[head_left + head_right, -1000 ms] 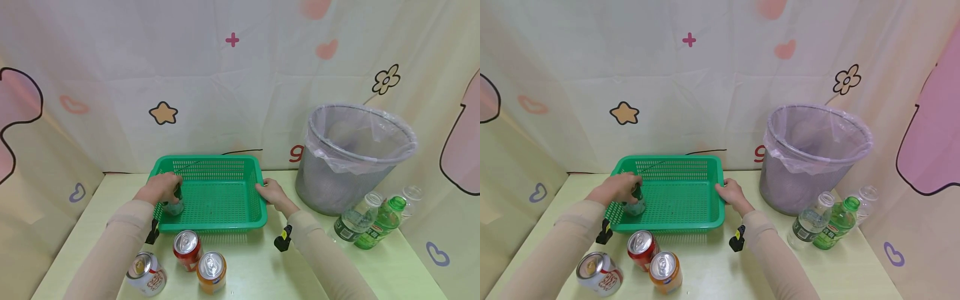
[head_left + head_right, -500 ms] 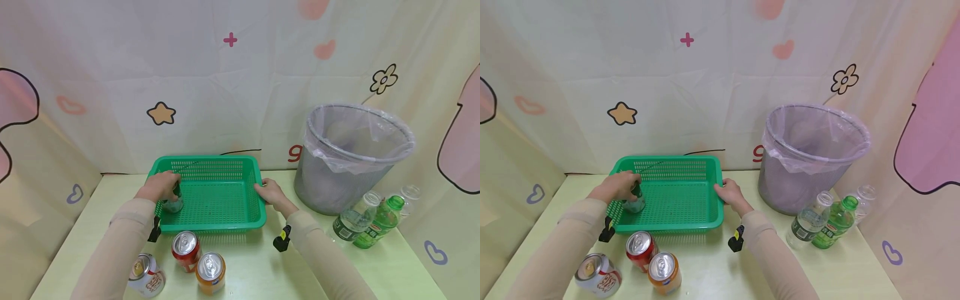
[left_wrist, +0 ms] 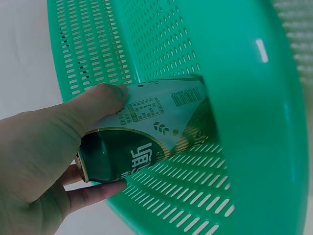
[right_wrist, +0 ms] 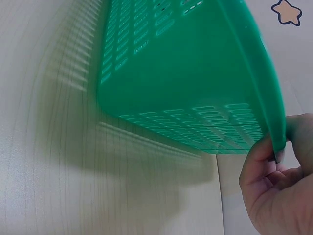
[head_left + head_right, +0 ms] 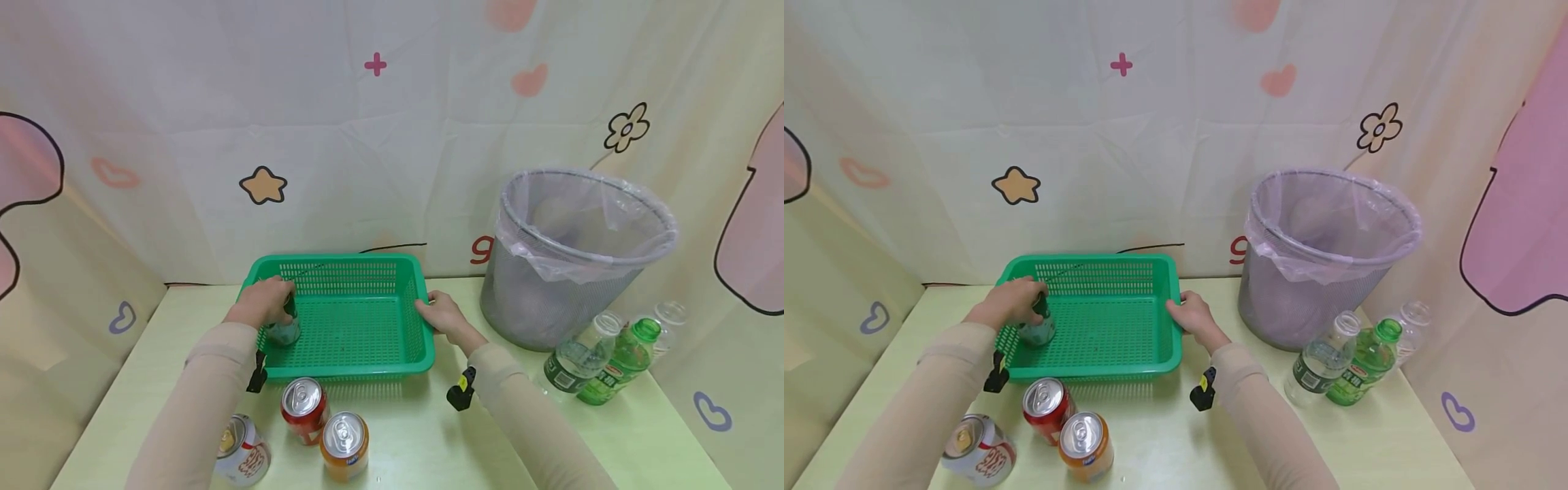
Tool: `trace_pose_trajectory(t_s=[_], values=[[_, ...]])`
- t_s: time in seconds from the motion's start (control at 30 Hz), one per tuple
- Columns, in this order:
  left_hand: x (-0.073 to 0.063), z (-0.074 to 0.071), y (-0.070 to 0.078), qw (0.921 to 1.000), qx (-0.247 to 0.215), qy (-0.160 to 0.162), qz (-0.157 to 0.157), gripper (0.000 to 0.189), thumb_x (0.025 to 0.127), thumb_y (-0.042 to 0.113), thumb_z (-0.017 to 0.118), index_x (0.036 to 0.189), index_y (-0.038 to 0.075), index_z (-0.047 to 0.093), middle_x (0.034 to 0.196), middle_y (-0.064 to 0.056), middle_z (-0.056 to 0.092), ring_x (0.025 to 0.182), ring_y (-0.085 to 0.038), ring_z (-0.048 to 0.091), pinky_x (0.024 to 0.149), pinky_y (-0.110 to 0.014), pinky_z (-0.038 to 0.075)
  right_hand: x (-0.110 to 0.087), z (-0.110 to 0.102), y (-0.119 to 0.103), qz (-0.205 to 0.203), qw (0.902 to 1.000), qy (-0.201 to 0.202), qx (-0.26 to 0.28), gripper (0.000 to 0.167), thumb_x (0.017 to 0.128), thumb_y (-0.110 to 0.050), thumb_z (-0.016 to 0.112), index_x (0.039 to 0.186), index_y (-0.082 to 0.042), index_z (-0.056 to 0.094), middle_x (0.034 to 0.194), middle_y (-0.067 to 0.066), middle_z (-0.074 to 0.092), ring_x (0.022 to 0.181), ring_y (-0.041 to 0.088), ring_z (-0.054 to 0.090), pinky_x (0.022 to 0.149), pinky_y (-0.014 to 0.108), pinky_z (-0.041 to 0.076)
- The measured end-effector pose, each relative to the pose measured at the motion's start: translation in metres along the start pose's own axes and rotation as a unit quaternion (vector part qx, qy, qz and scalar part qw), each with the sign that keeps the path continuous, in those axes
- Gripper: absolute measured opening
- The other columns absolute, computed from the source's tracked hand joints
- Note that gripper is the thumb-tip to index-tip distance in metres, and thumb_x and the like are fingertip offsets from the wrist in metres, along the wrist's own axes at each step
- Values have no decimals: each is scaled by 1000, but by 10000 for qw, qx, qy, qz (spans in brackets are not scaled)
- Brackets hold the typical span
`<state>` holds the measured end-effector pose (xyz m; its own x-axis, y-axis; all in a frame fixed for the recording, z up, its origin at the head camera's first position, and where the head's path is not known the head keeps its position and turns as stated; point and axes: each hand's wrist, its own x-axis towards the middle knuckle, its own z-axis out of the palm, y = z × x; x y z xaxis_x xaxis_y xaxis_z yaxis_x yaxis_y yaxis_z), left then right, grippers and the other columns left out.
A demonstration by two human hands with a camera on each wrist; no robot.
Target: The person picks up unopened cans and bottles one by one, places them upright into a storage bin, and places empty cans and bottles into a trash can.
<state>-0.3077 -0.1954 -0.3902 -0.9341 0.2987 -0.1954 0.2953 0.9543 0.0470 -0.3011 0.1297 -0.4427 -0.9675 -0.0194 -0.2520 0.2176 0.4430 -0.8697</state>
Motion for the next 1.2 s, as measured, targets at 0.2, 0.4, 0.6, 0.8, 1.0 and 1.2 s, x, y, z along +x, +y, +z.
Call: trace_pose_trajectory(t_s=[0.2,0.4,0.6,0.8,1.0,1.2], values=[[2,0,1,9997,58,215,37,50,76,24,75,119,5,56,105,-16,51,86,-31,54,67,-42,49,1,-1,0,19,10000,9,-1,34,93,-26,50,116,0,50,99,14,61,72,13,63,64,31,55],[6,-2,1,9998,42,207,-52,54,78,24,74,124,5,53,118,-22,48,100,-39,52,74,-47,49,2,-1,0,30,10000,37,18,32,92,-25,50,113,0,50,98,14,61,71,12,62,64,31,55],[11,0,1,9997,-29,144,-171,55,79,23,72,127,5,51,131,-27,39,110,-44,46,78,-52,48,-1,-2,-1,-19,10000,6,23,32,92,-25,50,112,1,51,97,15,61,73,15,64,65,33,55],[18,1,1,9995,-70,156,-277,57,80,23,72,129,5,49,135,-28,35,115,-45,42,80,-54,46,-2,-3,-1,-103,9999,-38,23,33,92,-24,49,112,2,49,95,15,61,73,17,65,64,33,55],[23,2,0,9992,-58,239,-314,59,79,22,73,130,6,49,129,-25,41,111,-43,45,80,-54,46,1,-2,-1,37,10000,-25,37,33,93,-23,49,115,1,49,101,16,60,77,16,64,68,34,55],[29,4,1,9987,-8,342,-377,56,79,22,73,128,6,50,128,-25,41,111,-43,44,78,-54,47,0,-2,-2,26,10000,-87,40,35,93,-24,49,117,2,48,101,15,60,78,18,65,63,31,55]])
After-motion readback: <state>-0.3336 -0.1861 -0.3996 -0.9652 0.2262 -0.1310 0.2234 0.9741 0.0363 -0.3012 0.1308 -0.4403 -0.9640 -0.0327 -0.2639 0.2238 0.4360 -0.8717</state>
